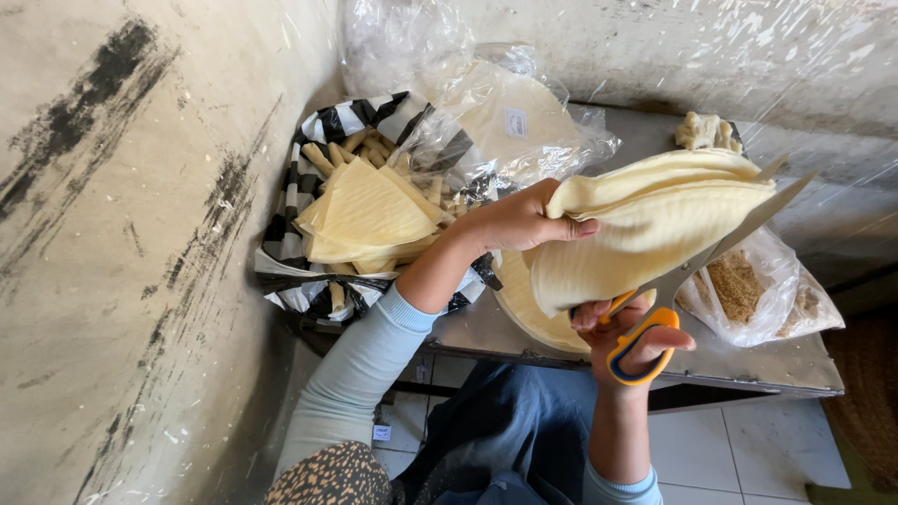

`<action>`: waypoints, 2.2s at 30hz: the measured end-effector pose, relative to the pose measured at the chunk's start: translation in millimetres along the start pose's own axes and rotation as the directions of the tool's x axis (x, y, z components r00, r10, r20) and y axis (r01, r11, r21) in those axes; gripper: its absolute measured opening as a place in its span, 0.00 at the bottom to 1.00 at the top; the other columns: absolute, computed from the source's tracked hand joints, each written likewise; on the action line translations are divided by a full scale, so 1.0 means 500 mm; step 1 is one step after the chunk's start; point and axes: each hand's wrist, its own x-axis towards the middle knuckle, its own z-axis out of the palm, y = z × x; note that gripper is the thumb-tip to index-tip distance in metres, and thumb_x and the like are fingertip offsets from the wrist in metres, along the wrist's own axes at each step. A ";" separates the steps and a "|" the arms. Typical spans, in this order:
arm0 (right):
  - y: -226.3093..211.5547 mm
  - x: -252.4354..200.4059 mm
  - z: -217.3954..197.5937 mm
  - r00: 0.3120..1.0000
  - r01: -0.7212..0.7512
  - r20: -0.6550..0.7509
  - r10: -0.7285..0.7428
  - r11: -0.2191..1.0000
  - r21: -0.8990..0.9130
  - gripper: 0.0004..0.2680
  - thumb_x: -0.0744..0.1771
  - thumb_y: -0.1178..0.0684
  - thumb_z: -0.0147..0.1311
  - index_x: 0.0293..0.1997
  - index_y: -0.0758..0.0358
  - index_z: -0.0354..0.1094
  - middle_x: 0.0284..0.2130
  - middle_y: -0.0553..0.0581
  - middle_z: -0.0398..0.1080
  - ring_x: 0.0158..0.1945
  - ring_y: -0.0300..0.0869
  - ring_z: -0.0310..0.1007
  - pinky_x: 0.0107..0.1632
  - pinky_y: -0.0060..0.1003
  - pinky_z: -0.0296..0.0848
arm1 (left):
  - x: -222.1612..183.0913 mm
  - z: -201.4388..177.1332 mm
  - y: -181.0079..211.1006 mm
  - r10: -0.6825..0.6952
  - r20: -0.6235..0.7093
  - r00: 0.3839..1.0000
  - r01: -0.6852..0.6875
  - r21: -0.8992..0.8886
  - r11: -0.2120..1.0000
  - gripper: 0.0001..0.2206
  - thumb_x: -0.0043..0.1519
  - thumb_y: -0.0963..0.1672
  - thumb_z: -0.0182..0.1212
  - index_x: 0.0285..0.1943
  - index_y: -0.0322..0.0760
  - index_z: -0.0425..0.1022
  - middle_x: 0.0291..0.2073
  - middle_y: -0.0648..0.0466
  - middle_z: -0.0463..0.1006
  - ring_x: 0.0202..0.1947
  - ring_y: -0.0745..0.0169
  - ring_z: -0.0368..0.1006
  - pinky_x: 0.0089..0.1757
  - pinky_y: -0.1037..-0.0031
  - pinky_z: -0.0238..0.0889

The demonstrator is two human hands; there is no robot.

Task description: The person cuts circular pastry sheets using scissors, folds the resulting pieces into triangles, and places them into a lined basket.

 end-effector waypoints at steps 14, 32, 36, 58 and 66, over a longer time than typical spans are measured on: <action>0.037 -0.010 -0.014 0.979 0.105 -0.182 -0.093 0.993 0.060 0.33 0.58 0.14 0.44 0.46 0.59 0.61 0.26 0.49 0.57 0.26 0.34 0.53 0.29 0.30 0.55 | 0.008 -0.006 -0.032 -0.016 -0.017 1.000 0.015 -0.054 0.998 0.17 0.66 0.48 0.66 0.56 0.31 0.77 0.37 0.62 0.77 0.39 0.74 0.65 0.44 0.78 0.63; -0.247 -0.012 -0.091 0.976 -0.212 -0.216 0.014 -0.126 -0.969 0.16 0.68 0.43 0.56 0.55 0.62 0.66 0.41 0.52 0.80 0.43 0.47 0.80 0.43 0.44 0.74 | 0.021 -0.023 -0.041 -0.338 -0.239 0.910 0.277 -0.255 0.926 0.11 0.60 0.38 0.61 0.50 0.27 0.81 0.40 0.48 0.84 0.39 0.63 0.78 0.43 0.70 0.72; -0.258 0.001 -0.081 0.974 -0.195 -0.219 0.063 -0.263 -0.945 0.18 0.66 0.39 0.59 0.55 0.61 0.67 0.46 0.56 0.76 0.51 0.51 0.76 0.47 0.48 0.72 | 0.015 -0.026 -0.041 -0.223 -0.178 0.958 0.189 -0.188 0.964 0.14 0.57 0.36 0.58 0.52 0.29 0.80 0.42 0.50 0.84 0.42 0.65 0.78 0.45 0.72 0.71; -0.196 0.091 0.095 0.767 0.565 0.520 -0.376 0.012 -0.825 0.19 0.59 0.49 0.73 0.50 0.63 0.74 0.57 0.57 0.70 0.65 0.56 0.67 0.64 0.51 0.63 | 0.021 -0.008 -0.030 -0.413 -0.186 0.892 0.273 -0.505 0.818 0.12 0.62 0.40 0.61 0.53 0.28 0.79 0.43 0.45 0.83 0.40 0.59 0.81 0.42 0.65 0.76; -0.202 0.103 0.040 0.823 0.563 0.491 -0.286 0.293 -0.773 0.11 0.62 0.61 0.66 0.45 0.63 0.72 0.52 0.56 0.74 0.65 0.54 0.69 0.69 0.46 0.65 | 0.032 0.016 -0.061 -0.528 -0.080 0.845 0.372 -0.621 0.690 0.14 0.61 0.40 0.62 0.55 0.29 0.77 0.44 0.44 0.83 0.40 0.55 0.82 0.43 0.64 0.79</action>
